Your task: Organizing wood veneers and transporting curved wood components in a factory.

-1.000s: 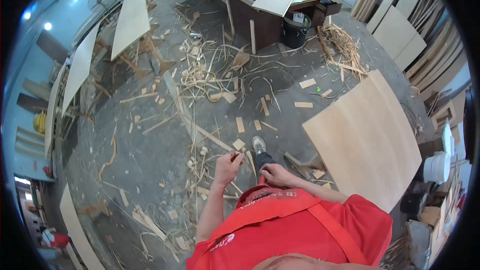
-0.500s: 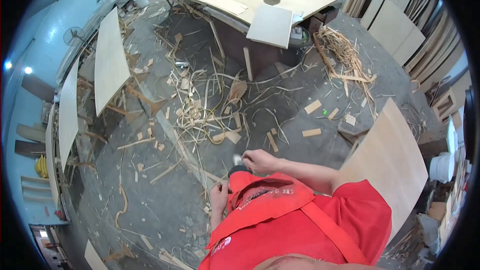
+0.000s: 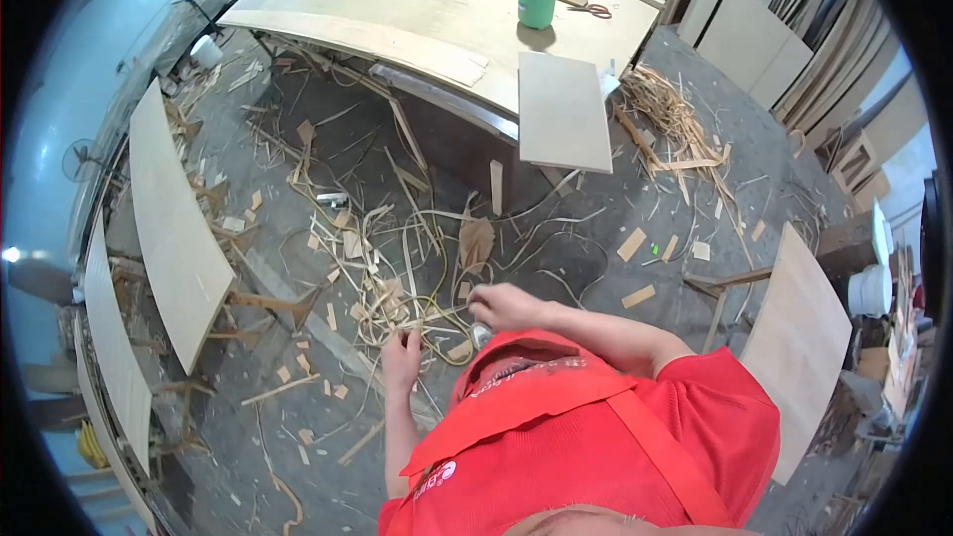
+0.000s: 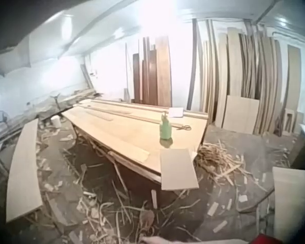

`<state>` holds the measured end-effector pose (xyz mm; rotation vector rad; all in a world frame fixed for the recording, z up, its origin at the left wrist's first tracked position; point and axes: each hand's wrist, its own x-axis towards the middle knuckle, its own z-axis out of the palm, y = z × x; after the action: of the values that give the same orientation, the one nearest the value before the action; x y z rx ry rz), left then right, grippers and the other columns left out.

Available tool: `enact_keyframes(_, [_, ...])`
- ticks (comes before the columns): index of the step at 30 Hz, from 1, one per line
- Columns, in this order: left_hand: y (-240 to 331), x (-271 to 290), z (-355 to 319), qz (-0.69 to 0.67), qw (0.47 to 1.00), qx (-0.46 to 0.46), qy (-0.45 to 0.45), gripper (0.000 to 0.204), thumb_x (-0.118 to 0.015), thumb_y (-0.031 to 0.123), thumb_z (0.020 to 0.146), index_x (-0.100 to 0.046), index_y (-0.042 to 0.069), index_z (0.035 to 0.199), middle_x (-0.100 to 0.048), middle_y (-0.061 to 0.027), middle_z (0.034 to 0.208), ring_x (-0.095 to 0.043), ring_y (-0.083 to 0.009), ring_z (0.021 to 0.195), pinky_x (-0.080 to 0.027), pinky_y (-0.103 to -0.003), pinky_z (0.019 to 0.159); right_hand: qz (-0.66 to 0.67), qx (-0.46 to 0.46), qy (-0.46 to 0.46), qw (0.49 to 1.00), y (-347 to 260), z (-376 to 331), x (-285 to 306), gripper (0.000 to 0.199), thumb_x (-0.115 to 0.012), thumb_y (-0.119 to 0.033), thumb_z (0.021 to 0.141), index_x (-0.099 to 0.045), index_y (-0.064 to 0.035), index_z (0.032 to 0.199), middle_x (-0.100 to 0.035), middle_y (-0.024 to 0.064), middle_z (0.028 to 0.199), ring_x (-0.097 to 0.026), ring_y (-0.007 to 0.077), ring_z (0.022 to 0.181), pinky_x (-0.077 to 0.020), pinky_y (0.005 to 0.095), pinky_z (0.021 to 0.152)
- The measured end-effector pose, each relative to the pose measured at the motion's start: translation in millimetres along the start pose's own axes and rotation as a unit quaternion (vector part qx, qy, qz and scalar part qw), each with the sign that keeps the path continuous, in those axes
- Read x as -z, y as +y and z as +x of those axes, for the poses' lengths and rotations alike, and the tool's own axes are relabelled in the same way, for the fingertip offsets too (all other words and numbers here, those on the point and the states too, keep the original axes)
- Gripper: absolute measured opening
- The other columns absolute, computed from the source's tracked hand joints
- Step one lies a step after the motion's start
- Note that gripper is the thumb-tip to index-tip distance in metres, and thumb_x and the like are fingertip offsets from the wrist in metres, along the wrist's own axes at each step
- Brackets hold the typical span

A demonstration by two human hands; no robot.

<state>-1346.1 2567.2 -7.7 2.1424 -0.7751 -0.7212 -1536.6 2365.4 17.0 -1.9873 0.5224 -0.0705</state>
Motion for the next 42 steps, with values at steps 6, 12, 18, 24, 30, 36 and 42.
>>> enact_keyframes(6, [50.9, 41.4, 150.8, -0.035, 0.998, -0.055, -0.006, 0.036, -0.06, 0.031, 0.096, -0.065, -0.002, 0.082, -0.066, -0.0116, 0.07, -0.062, -0.0181, 0.066, -0.048, -0.034, 0.064, 0.018, -0.044, 0.123, 0.991, 52.8, 136.0, 79.9, 0.031, -0.059, -0.024, 0.09, -0.066, 0.002, 0.105, -0.07, 0.021, 0.093, -0.069, 0.0324, 0.088, -0.0538, 0.0401, 0.08])
enact_keyframes(12, [45.4, 32.6, 262.5, 0.01, 1.0, -0.016, -0.015, 0.034, -0.059, 0.029, 0.097, -0.064, -0.002, 0.083, -0.066, -0.0103, 0.071, -0.061, -0.0162, 0.067, -0.048, -0.033, 0.065, -0.013, -0.12, 0.199, 0.973, 137.4, 318.2, 223.3, 0.041, -0.062, -0.03, 0.086, -0.066, 0.0029, 0.11, -0.07, 0.0218, 0.097, -0.068, 0.0336, 0.091, -0.0535, 0.0401, 0.081])
enact_keyframes(18, [48.6, 42.1, 331.7, -0.032, 0.996, 0.086, -0.012, 0.036, -0.059, 0.03, 0.097, -0.064, -0.004, 0.085, -0.068, -0.0119, 0.075, -0.064, -0.0167, 0.071, -0.05, -0.033, 0.068, -0.104, -0.182, 0.376, 0.902, 203.8, 485.6, 348.3, 0.061, -0.068, -0.039, 0.082, -0.054, -0.0006, 0.128, -0.06, 0.0257, 0.125, -0.059, 0.0358, 0.115, -0.0462, 0.0438, 0.099])
enact_keyframes(24, [98.9, 45.5, 417.0, -0.047, 0.989, 0.138, -0.038, 0.037, -0.059, 0.03, 0.096, -0.065, -0.006, 0.086, -0.069, -0.0136, 0.076, -0.065, -0.0176, 0.072, -0.051, -0.032, 0.07, -0.306, -0.266, 0.32, 0.856, 198.3, 536.4, 389.1, 0.054, -0.07, -0.035, 0.079, -0.059, -0.002, 0.12, -0.063, 0.0227, 0.118, -0.06, 0.0321, 0.114, -0.048, 0.0438, 0.098])
enact_keyframes(30, [138.3, 52.6, 538.6, 0.053, 0.989, 0.047, -0.133, 0.035, -0.06, 0.03, 0.096, -0.067, -0.005, 0.092, -0.069, -0.0123, 0.076, -0.065, -0.0158, 0.071, -0.05, -0.031, 0.069, -0.185, -0.298, 0.219, 0.911, 245.2, 560.4, 401.1, 0.049, -0.069, -0.034, 0.075, -0.065, -0.0014, 0.112, -0.069, 0.022, 0.103, -0.066, 0.0364, 0.098, -0.0524, 0.047, 0.085])
enact_keyframes(36, [173.1, 46.8, 648.7, -0.053, 0.979, -0.008, -0.196, 0.035, -0.06, 0.029, 0.097, -0.066, -0.005, 0.103, -0.07, -0.0109, 0.082, -0.066, -0.0143, 0.074, -0.051, -0.027, 0.068, 0.036, -0.274, 0.179, 0.944, 178.3, 557.3, 418.9, 0.048, -0.065, -0.033, 0.078, -0.066, 0.0005, 0.113, -0.069, 0.0156, 0.089, -0.065, 0.0238, 0.082, -0.0516, 0.0389, 0.073])
enact_keyframes(42, [217.4, 23.8, 762.5, -0.433, 0.81, 0.181, -0.351, 0.057, -0.057, 0.042, 0.099, -0.046, -0.004, 0.131, -0.059, -0.021, 0.124, -0.064, -0.0272, 0.107, -0.055, -0.039, 0.087, 0.142, -0.244, 0.252, 0.926, 37.4, 517.3, 452.3, 0.056, -0.071, -0.033, 0.079, -0.062, 0.0099, 0.115, -0.065, 0.0114, 0.1, -0.06, 0.0154, 0.089, -0.0487, 0.0296, 0.079])
